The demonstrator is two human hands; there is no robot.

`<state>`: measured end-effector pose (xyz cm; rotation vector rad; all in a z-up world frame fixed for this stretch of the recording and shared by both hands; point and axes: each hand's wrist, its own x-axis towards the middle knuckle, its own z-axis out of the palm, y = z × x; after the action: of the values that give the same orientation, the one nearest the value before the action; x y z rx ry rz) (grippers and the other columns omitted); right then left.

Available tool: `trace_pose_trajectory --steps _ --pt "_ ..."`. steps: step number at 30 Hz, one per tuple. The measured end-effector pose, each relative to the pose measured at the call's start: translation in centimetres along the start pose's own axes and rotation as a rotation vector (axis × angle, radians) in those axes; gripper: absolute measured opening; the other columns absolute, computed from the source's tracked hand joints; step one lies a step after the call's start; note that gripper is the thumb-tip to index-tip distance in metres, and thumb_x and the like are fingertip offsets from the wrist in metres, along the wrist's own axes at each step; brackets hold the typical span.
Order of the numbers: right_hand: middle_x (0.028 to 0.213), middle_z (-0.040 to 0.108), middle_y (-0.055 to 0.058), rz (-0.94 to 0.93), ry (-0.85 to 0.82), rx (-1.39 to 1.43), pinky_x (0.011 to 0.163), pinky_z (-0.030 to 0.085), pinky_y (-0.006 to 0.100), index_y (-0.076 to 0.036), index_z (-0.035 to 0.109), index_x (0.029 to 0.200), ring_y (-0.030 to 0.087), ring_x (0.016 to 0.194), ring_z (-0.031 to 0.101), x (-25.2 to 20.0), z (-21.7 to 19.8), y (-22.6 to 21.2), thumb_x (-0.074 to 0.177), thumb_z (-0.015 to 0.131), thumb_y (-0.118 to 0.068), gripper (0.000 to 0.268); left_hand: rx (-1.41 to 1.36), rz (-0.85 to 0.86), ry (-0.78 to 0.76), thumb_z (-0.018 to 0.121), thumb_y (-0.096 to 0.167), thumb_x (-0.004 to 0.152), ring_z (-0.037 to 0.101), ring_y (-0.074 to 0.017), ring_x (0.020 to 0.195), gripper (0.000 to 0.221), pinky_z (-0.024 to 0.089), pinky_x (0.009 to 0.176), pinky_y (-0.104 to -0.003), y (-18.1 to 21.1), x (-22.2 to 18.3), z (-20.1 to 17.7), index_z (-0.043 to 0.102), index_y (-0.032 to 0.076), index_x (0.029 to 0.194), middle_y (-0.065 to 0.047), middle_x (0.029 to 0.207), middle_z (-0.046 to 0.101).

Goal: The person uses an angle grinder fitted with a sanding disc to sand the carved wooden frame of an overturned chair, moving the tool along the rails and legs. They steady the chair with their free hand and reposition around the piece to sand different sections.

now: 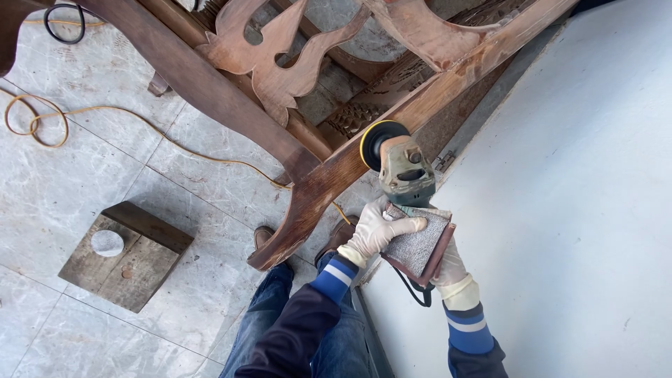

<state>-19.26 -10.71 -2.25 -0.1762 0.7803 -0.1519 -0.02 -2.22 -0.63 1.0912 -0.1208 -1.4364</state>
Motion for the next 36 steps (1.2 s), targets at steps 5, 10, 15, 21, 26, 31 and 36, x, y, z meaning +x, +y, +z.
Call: trace_pose_trajectory --steps 5,10,15,21,26,31,36 --pt "0.144 0.052 0.020 -0.087 -0.020 -0.232 0.100 0.056 0.045 -0.013 0.034 0.157 0.030 0.125 0.059 -0.6 3.1 2.5 0.105 0.049 -0.046 0.063 0.049 0.021 0.029 0.089 0.037 0.069 0.073 -0.0209 0.097 0.070 0.058 0.093 -0.034 -1.1 -3.8 -1.7 0.067 -0.001 0.124 -0.011 0.110 0.075" --pt "0.133 0.058 0.017 0.025 -0.106 -0.120 0.097 0.059 0.042 -0.008 0.040 0.151 0.027 0.118 0.064 -1.1 6.6 7.4 0.106 0.047 -0.031 0.050 -0.049 0.065 0.082 0.088 0.032 0.074 0.071 -0.0187 0.102 0.064 0.055 0.097 -0.033 -3.8 -9.3 -4.8 0.069 -0.002 0.124 -0.010 0.114 0.076" --pt "0.140 0.058 0.016 0.017 0.232 -0.128 0.100 0.058 0.034 -0.006 0.048 0.157 0.023 0.123 0.060 -0.6 4.9 11.3 0.109 0.053 -0.032 0.055 -0.182 0.040 0.179 0.089 0.021 0.072 0.070 -0.0200 0.102 0.057 0.054 0.096 -0.034 -3.8 -12.0 -6.8 0.071 -0.004 0.120 -0.013 0.112 0.076" --pt "0.140 0.051 0.017 0.011 -0.041 -0.139 0.097 0.059 0.051 -0.023 0.035 0.151 0.032 0.124 0.059 0.8 6.3 6.8 0.096 0.051 -0.059 0.067 -0.095 0.049 0.074 0.089 0.029 0.072 0.070 -0.0166 0.103 0.066 0.055 0.097 -0.032 -0.6 -6.5 -5.6 0.066 -0.001 0.126 -0.009 0.116 0.074" --pt "0.139 0.052 0.018 0.022 0.102 -0.071 0.095 0.059 0.049 -0.030 0.032 0.149 0.034 0.124 0.058 0.3 0.5 6.3 0.091 0.048 -0.069 0.072 -0.019 -0.088 0.045 0.090 0.034 0.066 0.073 -0.0203 0.094 0.072 0.059 0.088 -0.034 1.0 -5.7 -4.5 0.065 -0.002 0.122 -0.014 0.109 0.075" --pt "0.141 0.052 0.016 0.013 0.034 -0.040 0.096 0.060 0.049 -0.028 0.030 0.153 0.034 0.123 0.059 -1.4 1.0 9.9 0.098 0.046 -0.060 0.065 0.132 -0.055 0.063 0.091 0.034 0.070 0.071 -0.0189 0.097 0.067 0.058 0.089 -0.033 -2.6 -9.0 -5.8 0.068 -0.003 0.120 -0.014 0.110 0.076" --pt "0.142 0.053 0.020 0.079 0.185 -0.086 0.102 0.060 0.046 -0.017 0.036 0.157 0.032 0.126 0.060 -1.6 5.8 11.0 0.103 0.047 -0.038 0.059 -0.188 -0.003 0.034 0.092 0.029 0.073 0.070 -0.0172 0.105 0.063 0.055 0.098 -0.032 -4.4 -11.6 -6.5 0.069 -0.001 0.123 -0.009 0.116 0.075"
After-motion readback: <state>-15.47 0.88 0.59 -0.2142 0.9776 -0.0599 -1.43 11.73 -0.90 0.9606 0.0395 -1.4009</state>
